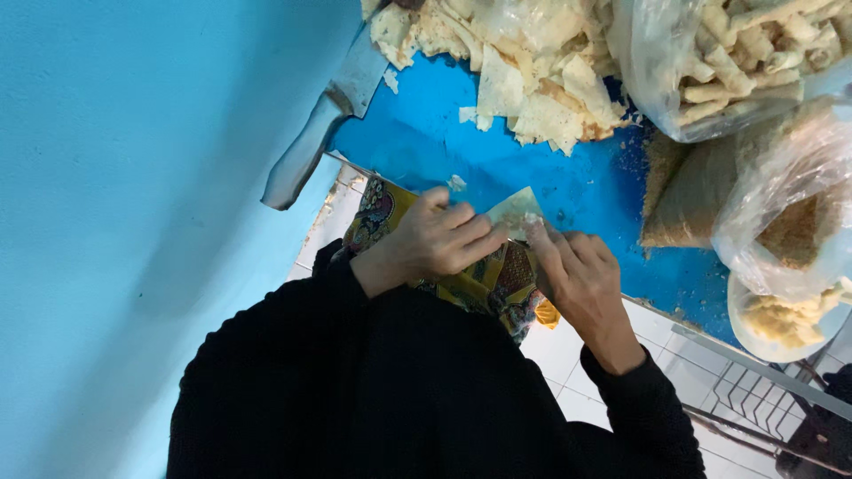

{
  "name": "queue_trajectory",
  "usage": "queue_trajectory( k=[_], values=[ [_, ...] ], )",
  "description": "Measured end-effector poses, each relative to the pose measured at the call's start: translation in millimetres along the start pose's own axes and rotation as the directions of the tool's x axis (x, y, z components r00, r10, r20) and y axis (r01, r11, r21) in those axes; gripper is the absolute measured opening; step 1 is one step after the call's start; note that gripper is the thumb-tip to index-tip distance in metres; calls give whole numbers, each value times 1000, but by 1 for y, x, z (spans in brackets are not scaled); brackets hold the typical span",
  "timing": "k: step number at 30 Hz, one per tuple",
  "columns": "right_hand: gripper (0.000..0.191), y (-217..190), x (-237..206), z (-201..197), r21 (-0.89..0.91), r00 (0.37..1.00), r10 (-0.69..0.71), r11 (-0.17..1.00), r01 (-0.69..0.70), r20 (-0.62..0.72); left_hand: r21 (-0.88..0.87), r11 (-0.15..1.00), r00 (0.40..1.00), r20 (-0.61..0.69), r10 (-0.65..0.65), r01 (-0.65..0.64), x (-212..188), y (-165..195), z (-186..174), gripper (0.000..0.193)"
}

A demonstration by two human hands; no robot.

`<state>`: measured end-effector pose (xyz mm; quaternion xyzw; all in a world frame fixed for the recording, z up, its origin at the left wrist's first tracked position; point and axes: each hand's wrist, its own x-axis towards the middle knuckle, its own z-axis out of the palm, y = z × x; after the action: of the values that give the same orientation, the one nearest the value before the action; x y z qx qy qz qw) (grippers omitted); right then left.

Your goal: The person tears flat crackers into smaller pieces by hand at a blue work table and places the torn pieces into a plastic bag, working through a pile of crackers one piece at a time. A knife and bags of cracker pieces sit on the table.

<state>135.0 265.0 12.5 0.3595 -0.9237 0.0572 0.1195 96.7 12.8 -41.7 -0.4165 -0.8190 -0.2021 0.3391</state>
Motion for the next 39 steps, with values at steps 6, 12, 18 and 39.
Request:
queue_trajectory(
  k=[6, 12, 18, 39],
  values=[
    [60, -9, 1, -2, -29, 999, 6, 1000, -8, -51, 45, 999, 1000, 11, 11, -11, -5, 7, -1, 15],
    [60, -5, -3, 6, 203, 990, 134, 971, -123, -41, -33, 999, 1000, 9, -15, 15, -4, 14, 6, 20],
    [59, -7, -1, 14, 676, 935, 353, 687, -266, 9, -90, 996, 998, 54, -16, 21, -8, 17, 11, 25],
    [70, -19, 36, -8, 264, 972, 233, 940, -215, -39, -194, 969, 985, 102, -136, 154, 26, 13, 2, 20]
  ],
)
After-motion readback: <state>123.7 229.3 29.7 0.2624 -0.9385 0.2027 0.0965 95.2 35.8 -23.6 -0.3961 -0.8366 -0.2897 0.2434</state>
